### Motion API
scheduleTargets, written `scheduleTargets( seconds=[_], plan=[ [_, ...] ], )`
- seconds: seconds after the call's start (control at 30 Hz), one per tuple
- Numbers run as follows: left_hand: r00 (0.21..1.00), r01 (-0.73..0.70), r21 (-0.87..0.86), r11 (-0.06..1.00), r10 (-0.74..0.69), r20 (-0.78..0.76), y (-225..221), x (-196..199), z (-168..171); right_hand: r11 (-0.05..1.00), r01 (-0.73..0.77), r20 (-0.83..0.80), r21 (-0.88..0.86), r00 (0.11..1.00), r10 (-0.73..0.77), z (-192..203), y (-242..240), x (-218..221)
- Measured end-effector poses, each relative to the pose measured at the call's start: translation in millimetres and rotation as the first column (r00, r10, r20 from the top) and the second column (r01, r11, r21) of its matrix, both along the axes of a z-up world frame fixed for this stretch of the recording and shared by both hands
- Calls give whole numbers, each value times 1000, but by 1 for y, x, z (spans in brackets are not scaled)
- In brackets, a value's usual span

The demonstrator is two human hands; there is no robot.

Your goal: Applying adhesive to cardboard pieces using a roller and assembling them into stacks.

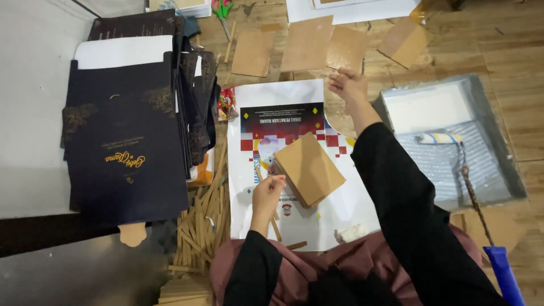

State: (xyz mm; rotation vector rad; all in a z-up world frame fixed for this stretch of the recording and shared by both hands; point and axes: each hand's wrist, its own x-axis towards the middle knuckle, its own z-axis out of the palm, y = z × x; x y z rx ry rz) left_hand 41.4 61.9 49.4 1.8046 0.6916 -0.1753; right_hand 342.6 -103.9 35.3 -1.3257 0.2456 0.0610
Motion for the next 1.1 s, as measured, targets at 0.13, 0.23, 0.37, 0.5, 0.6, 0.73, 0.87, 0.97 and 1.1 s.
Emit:
scheduleTargets(
  seconds=[0.13,0.23,0.37,0.5,0.6,0.73,0.87,0.97,1.1],
  plan=[
    [999,-2,-7,1000,2,-38,2,3,-7,981,35,-32,-193,999,-42,-75,-25,22],
    [1000,27,8,1000,-27,-5,4,2,-25,956,14,-81,-292,996,-40,-68,-49,-24],
    [999,41,51,998,-40,-19,2,2,-27,919,-68,47,-389,995,94,-5,-80,-111],
    [996,83,148,985,-77,-47,2,-4,-31,851,-18,198,-525,970,143,48,-136,-192],
    [994,43,88,995,-52,97,-4,-15,-22,621,151,326,-769,929,177,13,-236,-222],
    [989,90,129,988,-104,105,-17,-33,-15,-202,289,263,-936,953,147,1,-328,-283],
    [989,144,204,968,-148,3,-31,-46,-10,-101,-248,-230,-964,959,-164,-9,-370,-325],
    [984,166,304,938,-177,9,-34,-48,-10,68,-300,-307,-952,935,-179,-6,-368,-335],
    [986,163,214,963,-168,7,-39,-51,-28,77,-361,-368,-929,922,-118,2,-352,-331]
  ],
)
